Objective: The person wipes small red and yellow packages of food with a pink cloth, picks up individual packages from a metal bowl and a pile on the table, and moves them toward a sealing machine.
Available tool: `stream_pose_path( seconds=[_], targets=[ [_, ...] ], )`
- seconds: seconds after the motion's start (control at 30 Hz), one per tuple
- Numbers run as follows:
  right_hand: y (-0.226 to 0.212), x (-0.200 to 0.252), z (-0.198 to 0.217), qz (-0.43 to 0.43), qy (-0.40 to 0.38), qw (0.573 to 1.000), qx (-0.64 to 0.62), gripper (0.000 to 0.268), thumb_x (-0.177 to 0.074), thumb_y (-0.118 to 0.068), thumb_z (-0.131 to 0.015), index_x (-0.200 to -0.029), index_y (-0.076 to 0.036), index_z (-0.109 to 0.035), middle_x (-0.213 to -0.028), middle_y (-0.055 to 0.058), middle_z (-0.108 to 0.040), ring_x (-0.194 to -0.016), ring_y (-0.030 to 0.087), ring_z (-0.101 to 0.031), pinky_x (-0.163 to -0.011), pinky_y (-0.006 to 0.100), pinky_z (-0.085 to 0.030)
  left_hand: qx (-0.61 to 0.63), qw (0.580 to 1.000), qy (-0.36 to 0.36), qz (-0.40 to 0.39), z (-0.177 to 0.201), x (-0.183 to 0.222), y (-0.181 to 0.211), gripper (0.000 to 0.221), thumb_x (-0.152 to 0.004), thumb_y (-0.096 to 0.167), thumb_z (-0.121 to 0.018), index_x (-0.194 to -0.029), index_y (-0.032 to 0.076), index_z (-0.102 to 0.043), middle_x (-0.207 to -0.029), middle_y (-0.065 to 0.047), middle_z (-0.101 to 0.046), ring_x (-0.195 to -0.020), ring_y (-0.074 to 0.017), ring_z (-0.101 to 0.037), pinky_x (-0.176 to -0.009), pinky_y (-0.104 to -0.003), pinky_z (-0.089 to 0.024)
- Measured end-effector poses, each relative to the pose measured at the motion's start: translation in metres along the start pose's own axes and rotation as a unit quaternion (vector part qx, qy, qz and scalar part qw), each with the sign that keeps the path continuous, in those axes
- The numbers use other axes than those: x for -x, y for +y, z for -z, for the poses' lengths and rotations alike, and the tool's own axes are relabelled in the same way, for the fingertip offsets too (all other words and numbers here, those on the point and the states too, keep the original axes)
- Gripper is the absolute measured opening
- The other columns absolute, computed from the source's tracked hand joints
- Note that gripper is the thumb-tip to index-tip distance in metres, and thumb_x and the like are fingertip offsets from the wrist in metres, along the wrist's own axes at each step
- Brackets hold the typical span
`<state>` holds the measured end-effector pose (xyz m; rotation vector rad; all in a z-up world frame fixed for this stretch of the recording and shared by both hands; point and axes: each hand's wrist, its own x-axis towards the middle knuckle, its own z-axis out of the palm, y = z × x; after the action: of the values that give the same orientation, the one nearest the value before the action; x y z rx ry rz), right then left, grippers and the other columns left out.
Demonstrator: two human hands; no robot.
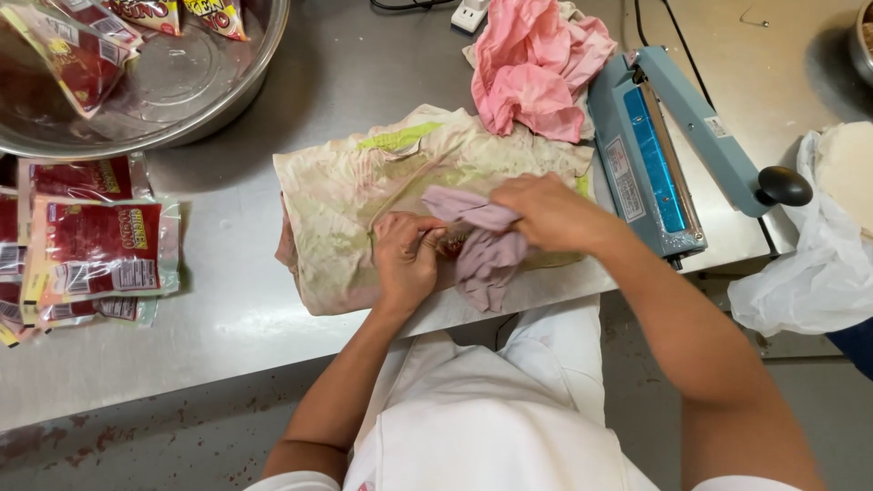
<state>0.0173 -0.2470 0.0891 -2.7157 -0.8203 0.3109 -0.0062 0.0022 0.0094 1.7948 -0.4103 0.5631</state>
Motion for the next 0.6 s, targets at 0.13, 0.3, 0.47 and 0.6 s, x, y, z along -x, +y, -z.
stream_pose_path(
  seconds=[0.13,0.3,0.47,0.6],
  targets=[
    [0.051,0.033,0.01,-0.028,0.008,0.998,-0.064,0.051,-0.081,0.002,-0.062,-0.132,-0.007,-0.064,-0.117,0.027,-0.07,-0.118,0.051,-0.061,-0.097,0.063,-0.047,0.007,1.0,0.001,0.007,0.001,0.0,-0.004,0.004,-0.091,0.015,-0.078,-0.088,0.017,-0.076,-0.077,0.0,-0.072,-0.083,-0.0249,-0.065,-0.088,-0.034,-0.041],
    [0.063,0.039,0.046,-0.094,0.201,0.975,0.007,0.043,-0.086,-0.005,-0.06,-0.129,-0.007,-0.064,-0.106,0.023,-0.065,-0.108,0.048,-0.063,-0.096,0.057,-0.048,0.045,0.998,-0.01,0.037,-0.002,0.0,-0.003,0.0,-0.094,0.013,-0.075,-0.094,0.013,-0.075,-0.082,-0.004,-0.071,-0.088,-0.0282,-0.065,-0.089,-0.038,-0.044],
    [0.023,0.004,0.036,-0.085,0.332,0.931,0.129,0.055,-0.094,-0.043,-0.061,-0.136,-0.007,-0.055,-0.108,0.018,-0.053,-0.104,0.045,-0.055,-0.088,0.058,-0.047,0.055,0.997,-0.019,0.042,-0.002,0.005,-0.001,0.001,-0.095,0.011,-0.074,-0.094,0.012,-0.074,-0.083,-0.004,-0.071,-0.089,-0.0272,-0.064,-0.089,-0.038,-0.046],
    [-0.041,0.008,0.023,-0.092,0.098,0.991,0.012,0.079,-0.093,-0.075,-0.052,-0.137,-0.01,-0.06,-0.122,0.022,-0.06,-0.123,0.05,-0.047,-0.106,0.074,-0.028,0.06,0.997,-0.022,0.05,0.0,0.003,0.0,0.002,-0.095,0.011,-0.074,-0.094,0.012,-0.075,-0.082,-0.003,-0.071,-0.089,-0.0265,-0.064,-0.09,-0.038,-0.047]
  ],
)
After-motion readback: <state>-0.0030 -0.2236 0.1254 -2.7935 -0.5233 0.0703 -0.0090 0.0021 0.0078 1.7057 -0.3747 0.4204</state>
